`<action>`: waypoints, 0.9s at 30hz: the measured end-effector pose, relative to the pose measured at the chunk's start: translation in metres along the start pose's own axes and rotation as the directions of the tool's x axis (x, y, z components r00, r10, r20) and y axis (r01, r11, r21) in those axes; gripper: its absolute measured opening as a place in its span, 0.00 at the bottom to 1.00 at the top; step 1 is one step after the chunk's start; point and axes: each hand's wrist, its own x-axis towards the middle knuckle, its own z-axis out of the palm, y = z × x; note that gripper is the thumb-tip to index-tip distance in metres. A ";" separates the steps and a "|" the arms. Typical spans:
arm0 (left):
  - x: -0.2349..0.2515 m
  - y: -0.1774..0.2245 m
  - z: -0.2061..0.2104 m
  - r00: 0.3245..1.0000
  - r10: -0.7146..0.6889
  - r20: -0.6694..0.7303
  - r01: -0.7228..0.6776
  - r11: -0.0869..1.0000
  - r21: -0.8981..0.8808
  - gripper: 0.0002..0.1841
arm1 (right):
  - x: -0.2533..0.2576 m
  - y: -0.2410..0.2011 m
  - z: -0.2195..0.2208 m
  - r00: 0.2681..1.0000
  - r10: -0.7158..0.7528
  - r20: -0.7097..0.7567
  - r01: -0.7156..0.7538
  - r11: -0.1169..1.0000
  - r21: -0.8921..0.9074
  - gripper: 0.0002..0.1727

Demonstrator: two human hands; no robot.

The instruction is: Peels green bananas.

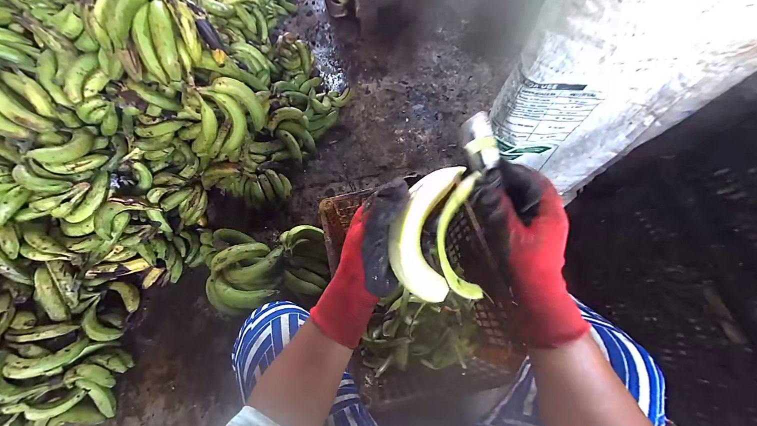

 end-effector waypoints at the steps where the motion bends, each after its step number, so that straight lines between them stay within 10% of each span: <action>1: 0.003 0.004 -0.001 0.998 -0.058 0.033 0.060 0.996 -0.070 0.17 | 0.004 0.003 -0.006 1.000 0.025 0.011 -0.026 0.998 0.060 0.26; 6: 0.022 0.013 -0.021 0.992 -0.116 0.055 0.119 0.992 -0.044 0.22 | -0.014 0.008 -0.024 0.809 -0.393 0.438 0.350 0.919 0.181 0.24; 11: 0.009 0.005 -0.010 0.990 -0.016 -0.141 0.063 0.940 0.337 0.16 | -0.017 0.004 -0.005 0.974 -0.167 0.156 0.183 0.978 -0.096 0.24; 14: 0.015 0.016 -0.032 0.999 -0.034 0.013 0.033 0.994 0.102 0.19 | -0.003 0.012 -0.005 1.000 -0.008 -0.030 0.010 0.999 0.041 0.26; 18: 0.028 0.031 -0.060 1.000 0.022 0.017 -0.018 0.980 -0.196 0.25 | -0.015 0.011 -0.012 0.945 -0.086 0.316 0.005 0.969 0.248 0.23; 23: 0.018 -0.009 -0.039 0.967 0.012 0.253 -0.015 1.000 0.009 0.14 | -0.034 0.004 0.002 0.799 -0.210 0.564 -0.206 0.786 0.584 0.30; 27: 0.029 -0.092 -0.051 0.925 -0.035 0.378 -0.070 0.963 0.261 0.08 | -0.047 -0.036 -0.044 0.915 -0.148 0.376 0.090 0.982 0.168 0.20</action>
